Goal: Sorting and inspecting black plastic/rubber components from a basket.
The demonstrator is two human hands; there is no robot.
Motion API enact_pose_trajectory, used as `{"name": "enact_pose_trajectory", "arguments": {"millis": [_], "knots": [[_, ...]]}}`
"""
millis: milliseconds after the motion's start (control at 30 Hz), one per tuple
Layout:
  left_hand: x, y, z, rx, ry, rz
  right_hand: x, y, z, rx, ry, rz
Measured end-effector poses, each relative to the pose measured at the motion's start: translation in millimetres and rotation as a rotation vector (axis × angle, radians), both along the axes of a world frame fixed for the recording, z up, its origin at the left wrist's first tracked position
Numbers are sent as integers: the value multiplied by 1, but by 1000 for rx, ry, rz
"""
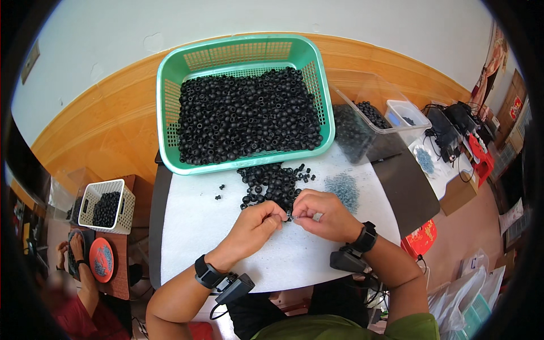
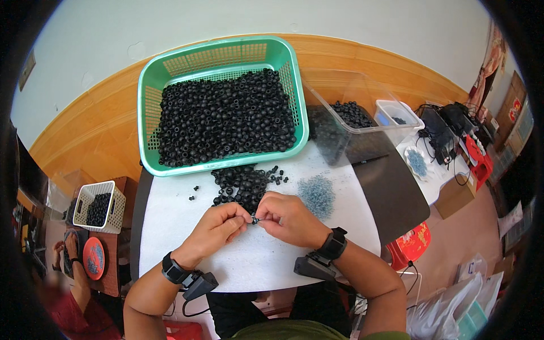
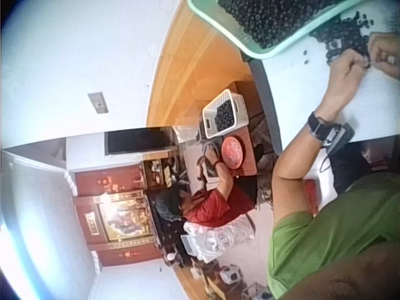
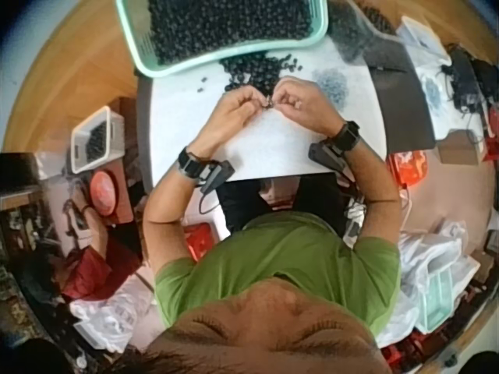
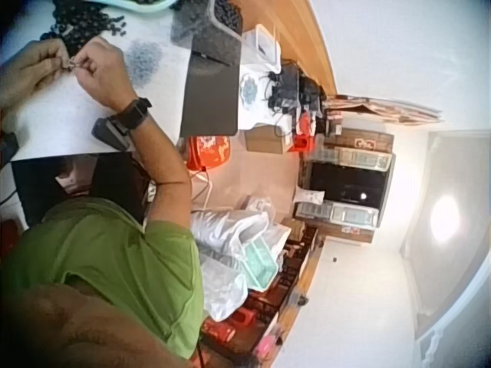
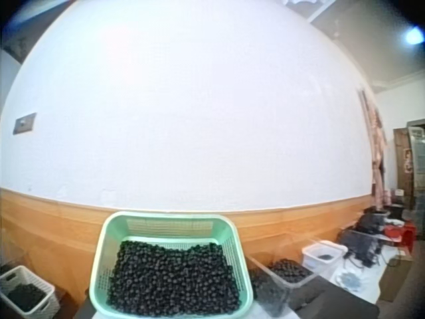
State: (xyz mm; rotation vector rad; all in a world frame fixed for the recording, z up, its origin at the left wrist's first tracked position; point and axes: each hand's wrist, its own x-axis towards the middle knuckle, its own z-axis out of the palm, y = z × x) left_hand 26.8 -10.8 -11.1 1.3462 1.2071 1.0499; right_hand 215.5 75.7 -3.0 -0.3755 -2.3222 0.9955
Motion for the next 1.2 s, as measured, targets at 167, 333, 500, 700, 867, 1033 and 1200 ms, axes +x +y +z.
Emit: {"name": "enact_pose_trajectory", "arguments": {"millis": [167,333,500,700,867,1033,1200], "knots": [[0,1,-13,175,52,-14,-5,-5,6,-24,108,-6],[0,-1,0,-135,-162,-65,-8,-7,-3,-19,82,30],[-3,1,2,-224,-430,-67,2,6,-9,190,30,-89],[-11,3,-9,-33,-687,-173,6,13,0,469,-56,-269],[-11,5,-7,6,-623,-219,6,4,8,207,43,-287],[-5,1,8,-9,-452,-207,4,0,9,135,156,-236],[-4,-2,14,-58,-452,-108,4,-3,9,44,214,-188]]}}
